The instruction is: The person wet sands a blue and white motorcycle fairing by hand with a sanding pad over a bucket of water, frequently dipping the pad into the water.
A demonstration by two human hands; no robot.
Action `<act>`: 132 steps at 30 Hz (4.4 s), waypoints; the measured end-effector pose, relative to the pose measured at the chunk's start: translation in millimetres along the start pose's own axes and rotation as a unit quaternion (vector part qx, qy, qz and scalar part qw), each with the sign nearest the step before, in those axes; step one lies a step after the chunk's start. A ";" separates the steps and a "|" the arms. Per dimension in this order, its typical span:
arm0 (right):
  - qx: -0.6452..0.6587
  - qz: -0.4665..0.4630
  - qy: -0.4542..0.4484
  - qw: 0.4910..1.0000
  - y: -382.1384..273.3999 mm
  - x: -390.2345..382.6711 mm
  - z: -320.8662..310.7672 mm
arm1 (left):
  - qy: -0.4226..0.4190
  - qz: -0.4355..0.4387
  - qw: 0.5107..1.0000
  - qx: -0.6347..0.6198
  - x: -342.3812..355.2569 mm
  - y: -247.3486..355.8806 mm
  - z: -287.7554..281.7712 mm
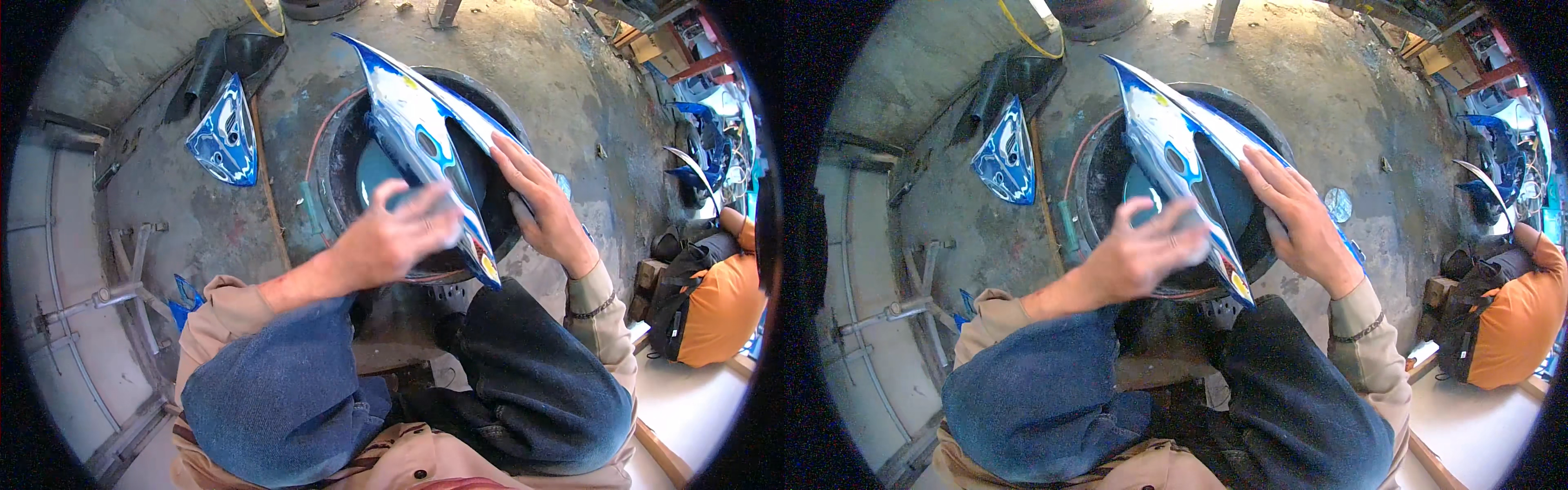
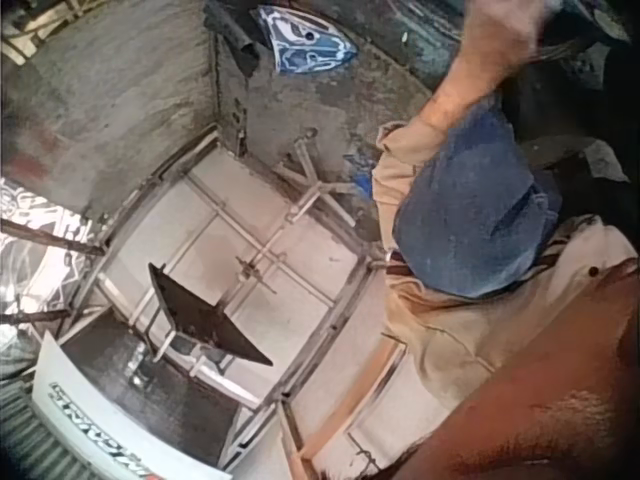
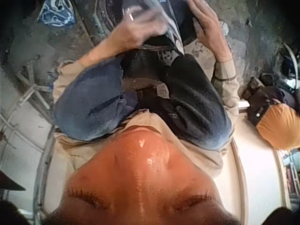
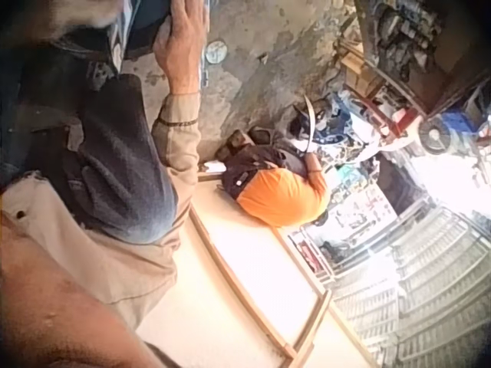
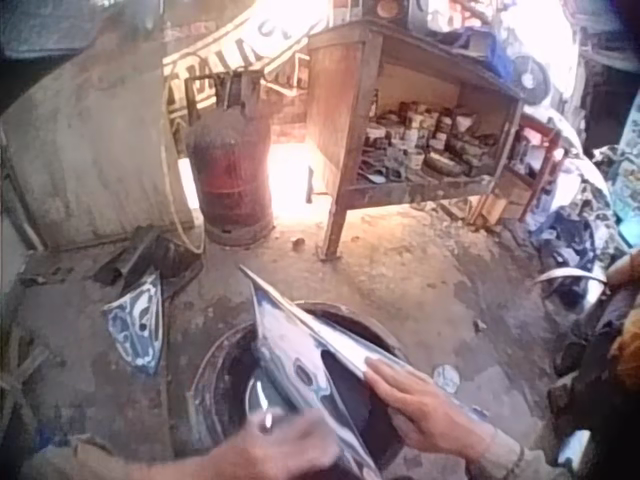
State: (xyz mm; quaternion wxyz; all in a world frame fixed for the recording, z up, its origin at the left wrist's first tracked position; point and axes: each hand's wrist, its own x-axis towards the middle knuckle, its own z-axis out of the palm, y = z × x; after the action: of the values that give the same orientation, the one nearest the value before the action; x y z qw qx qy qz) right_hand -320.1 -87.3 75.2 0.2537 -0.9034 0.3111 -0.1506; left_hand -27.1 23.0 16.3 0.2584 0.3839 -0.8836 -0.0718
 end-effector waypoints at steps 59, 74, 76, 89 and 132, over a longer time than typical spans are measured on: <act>-0.019 -0.009 0.022 1.000 5.6 -3.8 6.4 | 0.181 -0.405 0.638 -0.630 16.6 4.6 -17.8; -0.022 -0.008 0.022 0.999 7.3 -3.9 7.1 | 0.136 -0.121 0.930 -0.319 16.9 2.5 -30.0; -0.018 -0.009 0.024 1.000 7.8 -3.6 7.7 | 0.148 -0.082 0.963 -0.208 22.8 5.4 -30.8; -0.023 -0.010 0.028 0.999 5.5 -2.8 5.6 | 0.021 0.047 0.994 -0.095 16.5 18.5 4.6; -0.003 0.005 0.005 1.000 7.2 -3.1 3.0 | -0.005 0.142 0.980 -0.138 25.0 32.7 8.1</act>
State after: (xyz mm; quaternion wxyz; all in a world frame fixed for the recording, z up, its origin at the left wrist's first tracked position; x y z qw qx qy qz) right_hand -324.7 -89.1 68.4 0.2505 -0.9016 0.3177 -0.1530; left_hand -66.5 27.3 30.0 0.3120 0.2149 -0.9119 -0.1580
